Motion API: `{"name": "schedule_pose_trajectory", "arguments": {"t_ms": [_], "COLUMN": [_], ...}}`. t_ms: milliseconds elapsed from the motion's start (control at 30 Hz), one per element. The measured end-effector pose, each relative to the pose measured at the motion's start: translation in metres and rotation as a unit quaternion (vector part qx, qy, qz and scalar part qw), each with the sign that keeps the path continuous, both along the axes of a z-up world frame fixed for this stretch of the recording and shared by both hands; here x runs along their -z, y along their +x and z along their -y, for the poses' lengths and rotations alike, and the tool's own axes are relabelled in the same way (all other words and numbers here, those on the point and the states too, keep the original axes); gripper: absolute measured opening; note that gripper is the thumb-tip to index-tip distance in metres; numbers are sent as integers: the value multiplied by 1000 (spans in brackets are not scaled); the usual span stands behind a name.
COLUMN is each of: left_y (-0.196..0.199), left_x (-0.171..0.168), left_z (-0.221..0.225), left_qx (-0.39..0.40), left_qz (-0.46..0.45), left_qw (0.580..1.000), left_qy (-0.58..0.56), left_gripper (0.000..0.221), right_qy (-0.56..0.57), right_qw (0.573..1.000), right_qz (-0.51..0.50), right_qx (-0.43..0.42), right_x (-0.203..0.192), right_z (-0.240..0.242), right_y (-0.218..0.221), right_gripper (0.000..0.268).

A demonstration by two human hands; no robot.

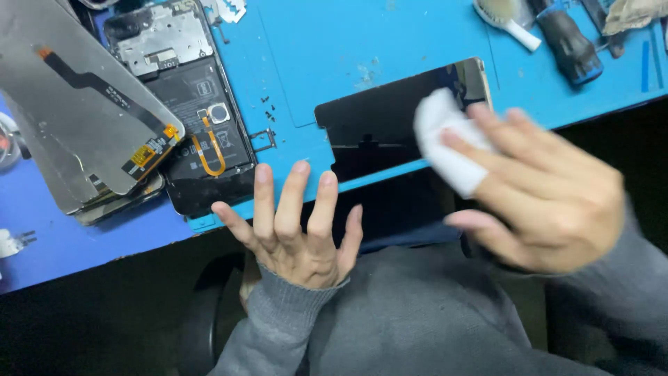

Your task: Cleaning a smartphone screen using a cloth and cleaning solution

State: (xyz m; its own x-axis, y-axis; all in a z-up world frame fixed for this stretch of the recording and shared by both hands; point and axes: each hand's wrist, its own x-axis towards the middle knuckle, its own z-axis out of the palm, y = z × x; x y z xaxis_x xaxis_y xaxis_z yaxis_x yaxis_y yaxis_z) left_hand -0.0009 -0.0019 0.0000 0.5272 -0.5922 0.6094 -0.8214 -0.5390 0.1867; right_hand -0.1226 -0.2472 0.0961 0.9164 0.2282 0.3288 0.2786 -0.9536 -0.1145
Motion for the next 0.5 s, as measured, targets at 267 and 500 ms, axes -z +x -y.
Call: {"name": "schedule_pose_trajectory", "arguments": {"t_ms": [267,500], "left_y": [13,58], "left_x": [-90,-113], "left_z": [15,84], "left_qx": [-16,155], "left_qz": [-57,-2], "left_qw": [998,975], "left_qy": [34,156], "left_gripper": [80,71], "right_qy": [76,-36], "right_qw": [995,986], "right_qz": [67,85], "right_qx": [-3,136], "right_x": [9,26], "right_z": [-24,59], "right_y": [20,-63], "right_gripper": [48,43]}}
